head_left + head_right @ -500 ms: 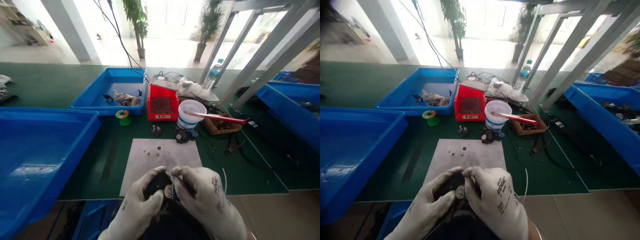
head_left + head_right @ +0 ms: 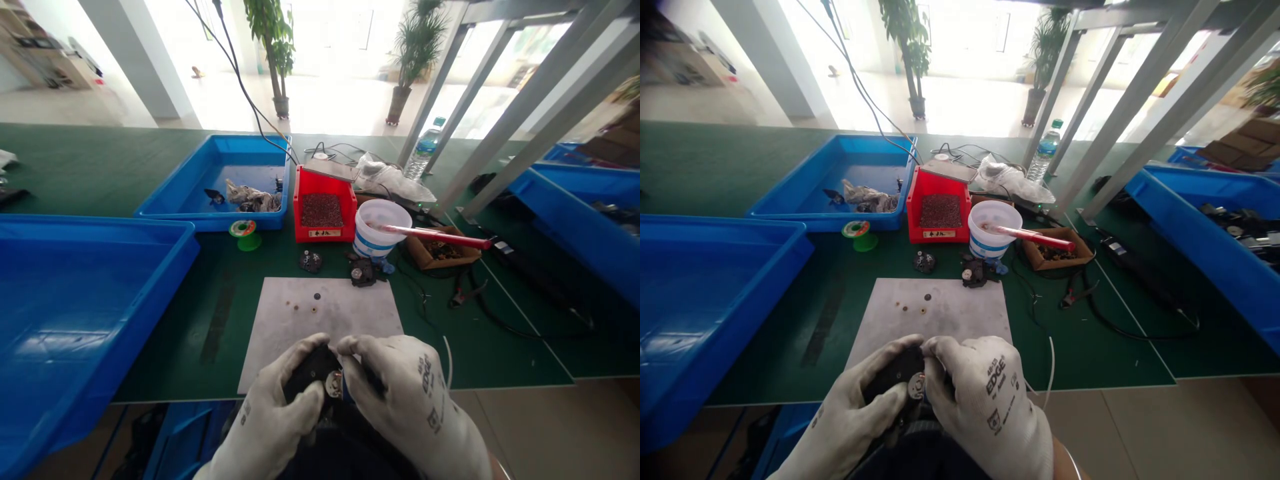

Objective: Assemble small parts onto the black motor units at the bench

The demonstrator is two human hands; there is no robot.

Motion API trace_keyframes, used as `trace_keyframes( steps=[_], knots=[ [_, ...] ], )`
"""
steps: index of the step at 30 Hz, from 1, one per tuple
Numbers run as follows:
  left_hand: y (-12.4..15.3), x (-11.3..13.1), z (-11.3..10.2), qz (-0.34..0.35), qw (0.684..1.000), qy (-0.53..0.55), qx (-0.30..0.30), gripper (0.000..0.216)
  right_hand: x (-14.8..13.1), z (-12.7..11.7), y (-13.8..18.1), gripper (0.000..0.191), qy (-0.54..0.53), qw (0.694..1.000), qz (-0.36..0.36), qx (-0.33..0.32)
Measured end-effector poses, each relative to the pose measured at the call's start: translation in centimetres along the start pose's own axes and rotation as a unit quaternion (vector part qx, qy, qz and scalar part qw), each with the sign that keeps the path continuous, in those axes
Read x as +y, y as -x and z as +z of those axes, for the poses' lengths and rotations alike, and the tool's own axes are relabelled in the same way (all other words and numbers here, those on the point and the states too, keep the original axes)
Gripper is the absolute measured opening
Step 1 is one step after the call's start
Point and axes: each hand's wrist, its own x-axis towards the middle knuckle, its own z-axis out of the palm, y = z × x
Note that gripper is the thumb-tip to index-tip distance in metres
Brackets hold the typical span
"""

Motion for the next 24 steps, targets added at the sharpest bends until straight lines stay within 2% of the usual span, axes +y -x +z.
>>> trace_keyframes(
  steps=[11, 24],
  knots=[
    [-0.12, 0.40, 0.00, 0.014, 1.000, 0.001, 0.004, 0.067, -0.12, 0.10, -0.06, 0.013, -0.006, 1.000, -0.003, 0.004],
    [0.02, 0.01, -0.17, 0.000, 1.000, -0.001, -0.006, 0.062, -0.05, 0.30, 0.07, 0.012, -0.014, 1.000, 0.005, 0.001]
  ],
)
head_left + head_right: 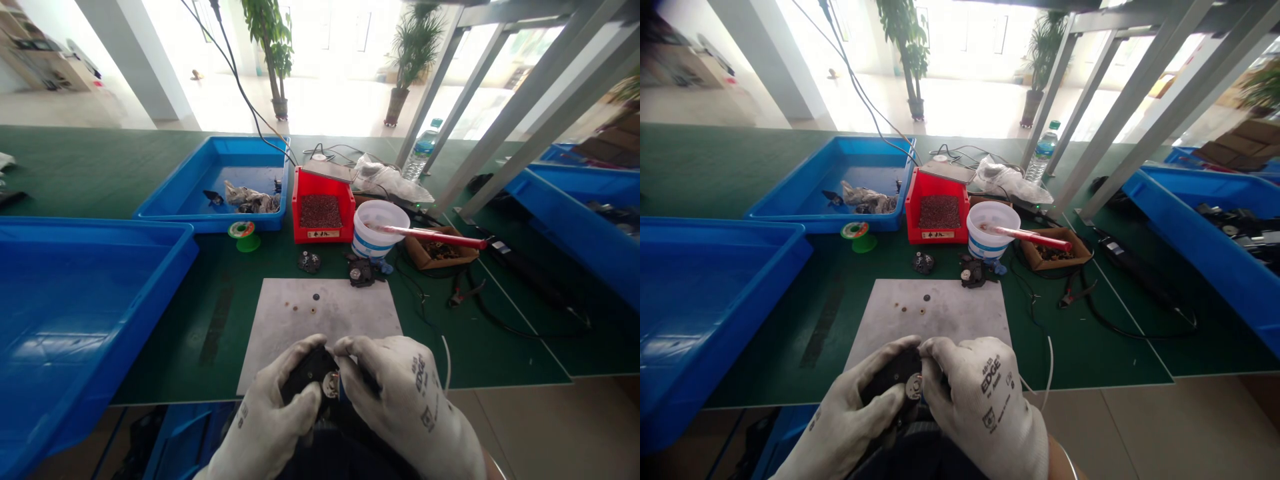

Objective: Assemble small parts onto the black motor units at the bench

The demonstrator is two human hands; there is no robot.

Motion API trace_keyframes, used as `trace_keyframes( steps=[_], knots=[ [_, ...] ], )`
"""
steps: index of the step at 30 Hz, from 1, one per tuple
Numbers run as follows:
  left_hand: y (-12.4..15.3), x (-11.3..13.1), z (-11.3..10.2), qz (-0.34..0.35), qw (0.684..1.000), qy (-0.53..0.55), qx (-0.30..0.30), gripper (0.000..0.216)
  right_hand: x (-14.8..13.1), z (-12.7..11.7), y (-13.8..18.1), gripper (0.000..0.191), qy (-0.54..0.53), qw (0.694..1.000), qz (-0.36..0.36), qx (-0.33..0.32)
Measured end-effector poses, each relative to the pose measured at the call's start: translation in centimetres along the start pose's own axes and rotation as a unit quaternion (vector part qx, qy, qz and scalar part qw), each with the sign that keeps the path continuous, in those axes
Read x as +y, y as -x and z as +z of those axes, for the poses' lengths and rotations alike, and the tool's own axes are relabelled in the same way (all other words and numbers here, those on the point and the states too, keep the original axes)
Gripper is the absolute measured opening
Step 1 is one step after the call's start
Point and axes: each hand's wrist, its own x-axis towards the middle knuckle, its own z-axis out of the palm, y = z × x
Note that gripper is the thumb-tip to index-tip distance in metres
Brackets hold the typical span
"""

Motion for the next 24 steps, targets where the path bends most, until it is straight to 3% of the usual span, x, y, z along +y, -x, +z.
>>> trace_keyframes(
  steps=[10, 12, 13, 16, 18, 22, 24],
  knots=[
    [-0.1, -0.2, -0.1, 0.001, 1.000, 0.015, 0.006, 0.061, -0.1, -0.2, -0.3, 0.017, -0.012, 1.000, 0.009, -0.008],
    [-0.2, -0.3, -0.1, 0.009, 0.999, 0.027, 0.017, 0.060, 0.3, -0.2, -0.2, 0.014, -0.058, 0.997, 0.054, -0.008],
    [-0.3, -0.2, -0.1, 0.014, 0.999, 0.034, 0.017, 0.060, 0.6, -0.2, -0.1, 0.021, -0.100, 0.990, 0.096, -0.017],
    [-0.5, 0.0, 0.1, 0.004, 0.999, 0.045, 0.002, 0.061, 2.0, -0.1, 0.3, 0.060, -0.255, 0.927, 0.261, -0.093],
    [-0.7, 0.1, 0.6, 0.009, 0.999, 0.041, -0.011, 0.059, 2.7, -0.2, 0.6, 0.058, -0.349, 0.861, 0.338, -0.153],
    [-1.4, 0.3, 2.2, 0.061, 0.997, 0.008, -0.038, 0.057, 2.5, -1.3, 1.0, 0.043, -0.529, 0.728, 0.384, -0.206],
    [-1.7, 0.4, 3.0, 0.059, 0.996, -0.024, -0.058, 0.067, 2.4, -2.5, 1.1, 0.039, -0.553, 0.704, 0.409, -0.176]
  ],
)
